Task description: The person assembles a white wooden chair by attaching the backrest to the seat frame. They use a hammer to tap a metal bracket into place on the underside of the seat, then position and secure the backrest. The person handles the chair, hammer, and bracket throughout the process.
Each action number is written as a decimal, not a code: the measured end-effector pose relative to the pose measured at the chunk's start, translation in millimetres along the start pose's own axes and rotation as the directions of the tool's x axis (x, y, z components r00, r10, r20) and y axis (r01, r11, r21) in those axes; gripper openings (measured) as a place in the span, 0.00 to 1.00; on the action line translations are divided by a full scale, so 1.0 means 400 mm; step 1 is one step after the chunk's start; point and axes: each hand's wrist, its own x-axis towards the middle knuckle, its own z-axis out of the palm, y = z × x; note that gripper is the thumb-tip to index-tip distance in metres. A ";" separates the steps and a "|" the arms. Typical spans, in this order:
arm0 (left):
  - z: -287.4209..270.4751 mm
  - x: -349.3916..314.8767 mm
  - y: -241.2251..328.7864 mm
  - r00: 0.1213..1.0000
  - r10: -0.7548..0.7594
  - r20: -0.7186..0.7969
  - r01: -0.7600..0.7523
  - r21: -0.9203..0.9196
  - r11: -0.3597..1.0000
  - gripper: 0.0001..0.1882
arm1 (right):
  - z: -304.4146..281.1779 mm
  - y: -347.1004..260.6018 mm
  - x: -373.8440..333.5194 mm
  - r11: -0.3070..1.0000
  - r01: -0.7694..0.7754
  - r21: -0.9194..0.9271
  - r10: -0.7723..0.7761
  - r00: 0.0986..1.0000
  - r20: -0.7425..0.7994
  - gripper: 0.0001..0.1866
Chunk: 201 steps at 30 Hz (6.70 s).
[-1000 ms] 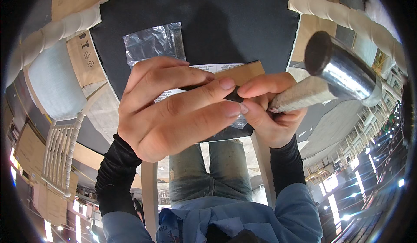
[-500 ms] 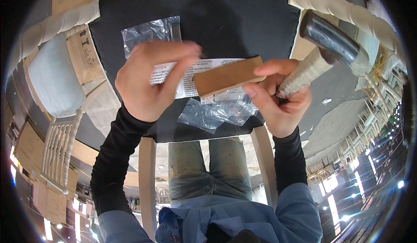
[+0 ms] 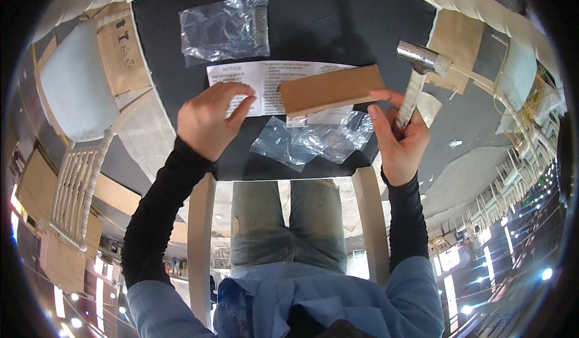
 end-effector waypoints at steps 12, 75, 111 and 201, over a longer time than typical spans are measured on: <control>0.103 0.020 -0.019 0.975 0.206 -0.082 -0.194 0.133 0.972 0.10 | 0.053 -0.009 -0.034 0.999 0.020 0.034 -0.024 0.990 0.139 0.12; -0.142 0.161 0.162 0.983 0.133 -0.123 -0.159 -0.231 0.960 0.21 | 0.117 -0.114 0.111 0.981 0.091 0.172 -0.110 0.988 0.105 0.07; -0.084 0.505 -0.037 0.843 0.496 -0.207 -0.379 0.427 0.821 0.13 | 0.090 -0.031 0.291 0.988 0.154 -0.005 -0.154 0.984 -0.088 0.12; -0.062 0.503 -0.065 0.832 0.361 -0.421 -0.388 0.023 0.922 0.10 | 0.198 0.003 0.285 0.499 0.521 -0.693 -0.792 0.598 -0.120 0.30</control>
